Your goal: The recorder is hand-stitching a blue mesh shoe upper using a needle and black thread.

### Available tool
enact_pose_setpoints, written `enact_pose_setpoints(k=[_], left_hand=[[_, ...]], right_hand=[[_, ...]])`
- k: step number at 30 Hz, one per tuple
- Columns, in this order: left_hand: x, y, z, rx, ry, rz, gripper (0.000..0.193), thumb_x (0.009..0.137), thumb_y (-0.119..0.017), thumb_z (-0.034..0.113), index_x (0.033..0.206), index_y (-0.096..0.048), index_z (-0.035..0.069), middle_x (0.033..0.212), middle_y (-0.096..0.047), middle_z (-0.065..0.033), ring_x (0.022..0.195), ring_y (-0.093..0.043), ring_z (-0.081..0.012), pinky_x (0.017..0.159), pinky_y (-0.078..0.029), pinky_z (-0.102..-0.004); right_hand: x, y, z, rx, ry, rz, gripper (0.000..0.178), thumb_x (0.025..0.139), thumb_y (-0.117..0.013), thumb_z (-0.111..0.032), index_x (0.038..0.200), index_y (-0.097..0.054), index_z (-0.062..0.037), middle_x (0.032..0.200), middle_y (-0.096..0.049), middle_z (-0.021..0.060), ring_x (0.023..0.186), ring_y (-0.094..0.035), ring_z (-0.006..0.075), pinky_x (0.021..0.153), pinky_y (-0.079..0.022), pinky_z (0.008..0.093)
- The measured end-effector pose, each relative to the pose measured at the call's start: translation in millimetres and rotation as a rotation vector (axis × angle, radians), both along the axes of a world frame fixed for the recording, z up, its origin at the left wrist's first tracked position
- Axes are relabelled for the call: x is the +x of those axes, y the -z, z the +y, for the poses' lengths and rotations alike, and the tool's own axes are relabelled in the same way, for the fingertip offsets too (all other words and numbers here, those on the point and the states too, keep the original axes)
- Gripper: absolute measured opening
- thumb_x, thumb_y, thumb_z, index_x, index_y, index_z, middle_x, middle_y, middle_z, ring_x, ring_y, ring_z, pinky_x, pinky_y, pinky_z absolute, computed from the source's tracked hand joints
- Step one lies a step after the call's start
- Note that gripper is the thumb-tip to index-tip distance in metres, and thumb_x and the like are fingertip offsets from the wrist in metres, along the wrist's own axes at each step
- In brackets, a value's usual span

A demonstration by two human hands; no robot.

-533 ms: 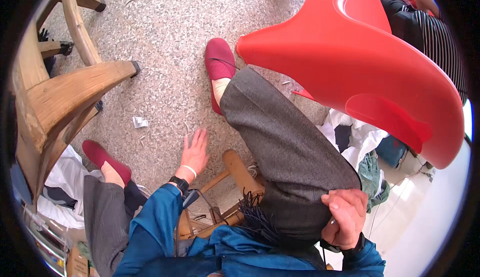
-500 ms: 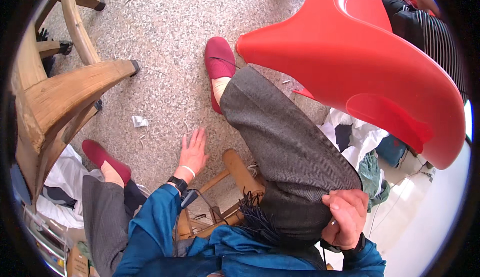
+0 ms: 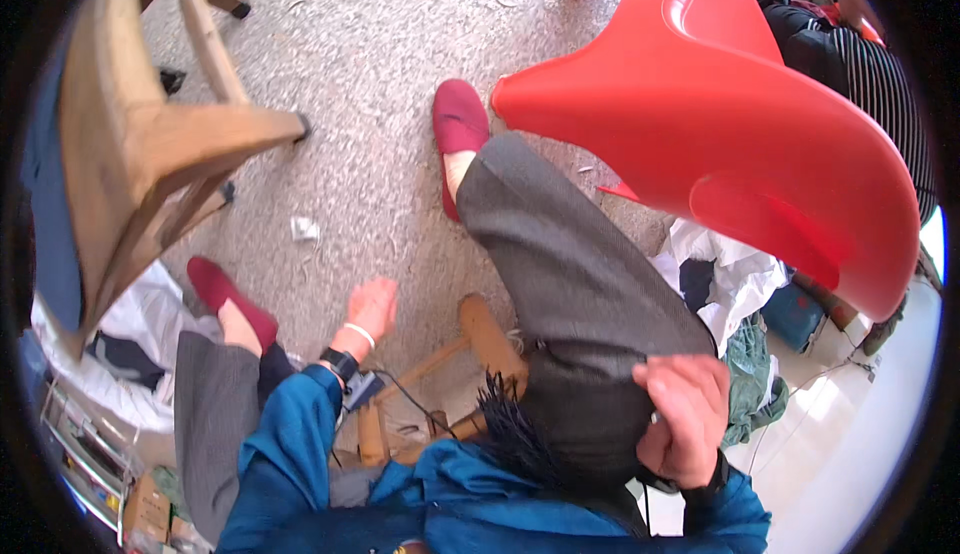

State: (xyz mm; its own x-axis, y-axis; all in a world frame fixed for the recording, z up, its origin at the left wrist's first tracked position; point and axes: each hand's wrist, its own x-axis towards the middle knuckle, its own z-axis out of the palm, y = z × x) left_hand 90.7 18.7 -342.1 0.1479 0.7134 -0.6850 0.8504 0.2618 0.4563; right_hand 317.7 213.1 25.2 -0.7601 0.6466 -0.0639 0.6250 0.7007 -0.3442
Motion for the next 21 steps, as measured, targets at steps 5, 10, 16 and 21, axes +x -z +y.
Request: enact_pose_setpoints(k=[5,10,16,21], left_hand=[[-37,-39,-42,0.353,-0.313,0.069,0.021,0.082,-0.061,0.01,0.103,-0.059,0.007,0.095,-0.059,-0.0137,0.094,-0.06,-0.0336,0.08,-0.049,-0.0444],[-45,-96,-54,-0.028,-0.899,-0.409,0.033,0.09,-0.067,0.02,0.12,-0.059,0.006,0.101,-0.068,-0.0087,0.09,-0.067,-0.022,0.077,-0.053,-0.0336],[-70,-209,-24,-0.063,-1.339,-1.111,0.029,0.096,-0.062,0.021,0.121,-0.059,0.006,0.106,-0.068,-0.0088,0.089,-0.068,-0.0175,0.081,-0.056,-0.0323],[-101,-259,66,0.253,-1.167,-1.024,0.025,0.096,-0.061,0.019,0.115,-0.063,0.004,0.099,-0.069,-0.0093,0.083,-0.067,-0.0147,0.079,-0.055,-0.0304]], right_hand=[[4,5,-8,0.056,0.024,0.13,0.034,0.081,-0.047,0.016,0.111,-0.059,0.0035,0.094,-0.068,0.0155,0.086,-0.065,0.0343,0.08,-0.05,0.0438],[10,15,-21,0.08,0.087,0.305,0.033,0.089,-0.051,0.013,0.12,-0.059,0.0027,0.096,-0.068,0.0159,0.088,-0.064,0.0292,0.084,-0.05,0.0368],[16,14,-26,0.2,0.081,0.412,0.028,0.089,-0.056,0.006,0.115,-0.062,-0.0006,0.088,-0.068,0.0099,0.084,-0.065,0.0275,0.08,-0.049,0.0365],[20,11,-24,0.156,0.068,0.434,0.022,0.086,-0.058,0.005,0.107,-0.063,-0.0006,0.087,-0.067,0.0104,0.081,-0.064,0.0288,0.077,-0.049,0.0373]])
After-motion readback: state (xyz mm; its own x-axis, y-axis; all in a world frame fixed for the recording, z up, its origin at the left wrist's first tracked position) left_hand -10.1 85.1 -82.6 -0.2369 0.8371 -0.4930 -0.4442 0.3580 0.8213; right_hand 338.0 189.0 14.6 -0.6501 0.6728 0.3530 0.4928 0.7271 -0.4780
